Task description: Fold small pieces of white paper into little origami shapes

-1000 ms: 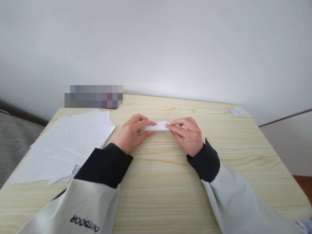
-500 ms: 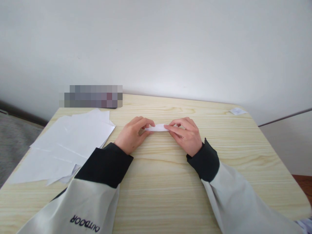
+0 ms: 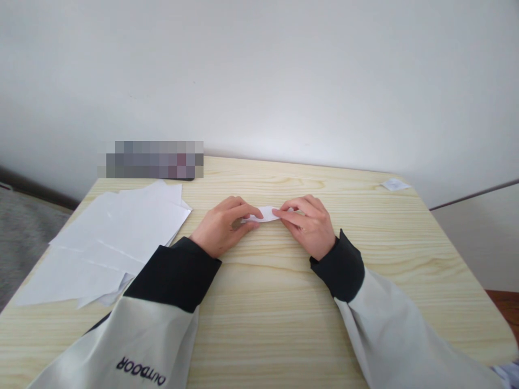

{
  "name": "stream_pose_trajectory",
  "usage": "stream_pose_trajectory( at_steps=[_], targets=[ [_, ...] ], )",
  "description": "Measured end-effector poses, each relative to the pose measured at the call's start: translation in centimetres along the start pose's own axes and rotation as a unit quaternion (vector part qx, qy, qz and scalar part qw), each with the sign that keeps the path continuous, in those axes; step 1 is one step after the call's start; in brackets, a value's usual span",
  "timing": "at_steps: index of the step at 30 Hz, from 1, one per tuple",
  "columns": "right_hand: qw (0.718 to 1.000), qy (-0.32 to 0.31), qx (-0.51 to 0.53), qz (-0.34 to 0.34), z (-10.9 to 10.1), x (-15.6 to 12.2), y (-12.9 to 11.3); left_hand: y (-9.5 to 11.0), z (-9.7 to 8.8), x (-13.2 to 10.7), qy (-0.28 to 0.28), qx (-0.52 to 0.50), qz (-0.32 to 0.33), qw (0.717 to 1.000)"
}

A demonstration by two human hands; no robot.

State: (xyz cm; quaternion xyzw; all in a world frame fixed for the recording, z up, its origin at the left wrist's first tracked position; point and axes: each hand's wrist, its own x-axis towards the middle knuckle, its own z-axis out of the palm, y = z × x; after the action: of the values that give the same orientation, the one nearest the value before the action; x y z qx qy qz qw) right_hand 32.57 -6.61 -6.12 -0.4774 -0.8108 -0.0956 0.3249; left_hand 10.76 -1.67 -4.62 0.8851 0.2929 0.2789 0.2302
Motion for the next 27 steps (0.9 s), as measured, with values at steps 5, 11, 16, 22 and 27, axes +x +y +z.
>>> stream_pose_trajectory(
  at_steps=[5, 11, 16, 22, 27],
  targets=[
    [1.000, -0.017, -0.017, 0.015, -0.1, 0.1, -0.3, -0.3, 0.1, 0.0, -0.012, 0.027, 0.004, 1.000],
    [0.997, -0.063, -0.027, 0.034, -0.5, 0.1, -0.6, -0.5, 0.0, -0.2, 0.010, 0.066, 0.029, 0.997],
    [0.995, -0.067, -0.045, 0.051, -0.7, 0.3, -1.2, -0.6, -0.2, -0.3, 0.037, 0.118, 0.053, 0.991],
    [0.993, -0.085, -0.062, 0.046, -0.7, 0.5, -1.8, -0.2, -0.3, -0.3, 0.056, 0.220, 0.123, 0.966],
    [0.993, -0.102, -0.046, 0.042, -0.6, 0.5, -1.8, 0.1, -0.4, -0.3, 0.057, 0.253, 0.122, 0.958]
  ],
)
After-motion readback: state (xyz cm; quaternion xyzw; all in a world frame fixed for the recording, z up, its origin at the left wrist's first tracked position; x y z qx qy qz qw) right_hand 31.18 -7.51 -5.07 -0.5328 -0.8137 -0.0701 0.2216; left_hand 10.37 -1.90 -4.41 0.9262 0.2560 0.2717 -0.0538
